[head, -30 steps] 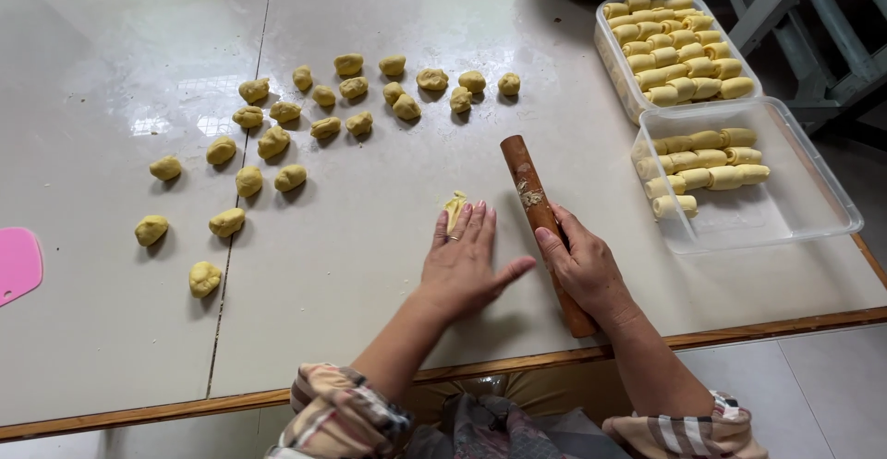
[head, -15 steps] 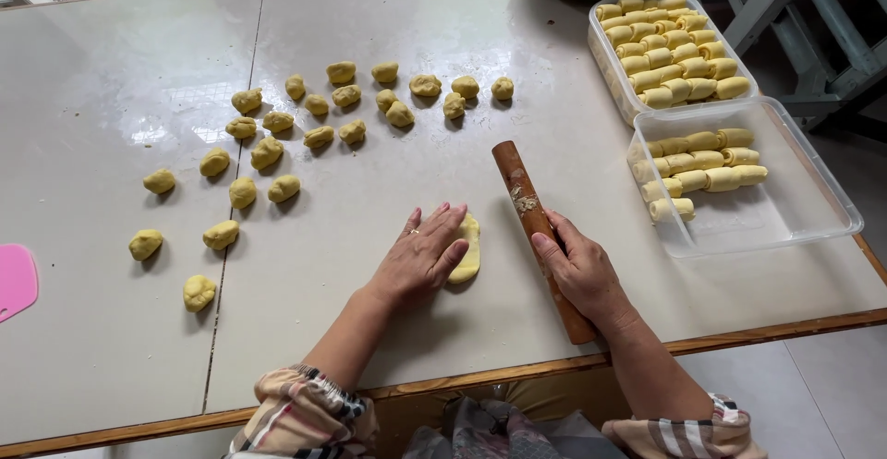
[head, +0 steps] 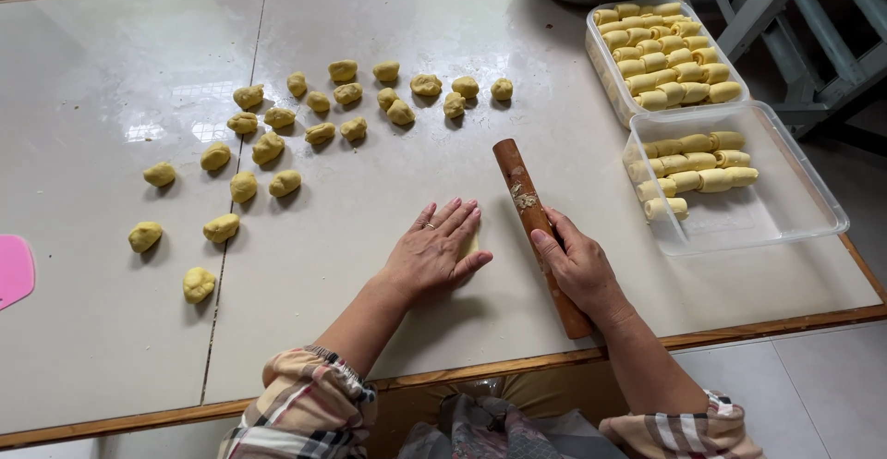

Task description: Rolling out small dough balls with a rolling pin and rolling them into small cylindrical shapes.

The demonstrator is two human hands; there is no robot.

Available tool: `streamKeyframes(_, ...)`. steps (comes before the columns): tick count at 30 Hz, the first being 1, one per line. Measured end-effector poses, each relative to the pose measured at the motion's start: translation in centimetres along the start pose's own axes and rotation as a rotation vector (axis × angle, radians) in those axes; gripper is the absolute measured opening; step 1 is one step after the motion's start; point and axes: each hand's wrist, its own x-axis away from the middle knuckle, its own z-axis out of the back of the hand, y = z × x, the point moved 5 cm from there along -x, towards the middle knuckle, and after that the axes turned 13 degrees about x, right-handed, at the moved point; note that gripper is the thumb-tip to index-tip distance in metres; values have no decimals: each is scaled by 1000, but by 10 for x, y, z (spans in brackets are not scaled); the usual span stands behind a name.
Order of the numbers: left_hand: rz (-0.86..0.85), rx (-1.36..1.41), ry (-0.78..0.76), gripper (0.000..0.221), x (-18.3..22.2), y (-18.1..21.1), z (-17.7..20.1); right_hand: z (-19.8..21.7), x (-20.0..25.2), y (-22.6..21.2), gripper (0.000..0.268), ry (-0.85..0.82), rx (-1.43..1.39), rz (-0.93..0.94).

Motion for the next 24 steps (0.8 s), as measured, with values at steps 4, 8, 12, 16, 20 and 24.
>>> streamKeyframes(4, -25, 252, 149, 73, 20, 3, 30, 15, 2, -34, 48, -22, 9, 94)
streamKeyframes(8, -50, 354, 902, 54, 74, 18, 102, 5, 14, -67, 43, -149, 305, 378)
streamKeyframes(12, -30, 16, 811, 47, 52, 28, 116, -25, 3, -82, 40, -149, 610, 623)
streamKeyframes(16, 117, -42, 606, 50, 29, -2, 94, -45, -14, -90, 45, -193, 608, 635)
streamKeyframes(20, 311, -104, 264, 61, 25, -25, 75, -44, -25, -92, 49, -236, 564, 582)
streamKeyframes(24, 382, -33, 153, 63, 20, -37, 72, -42, -55, -60, 48, -156, 642, 488)
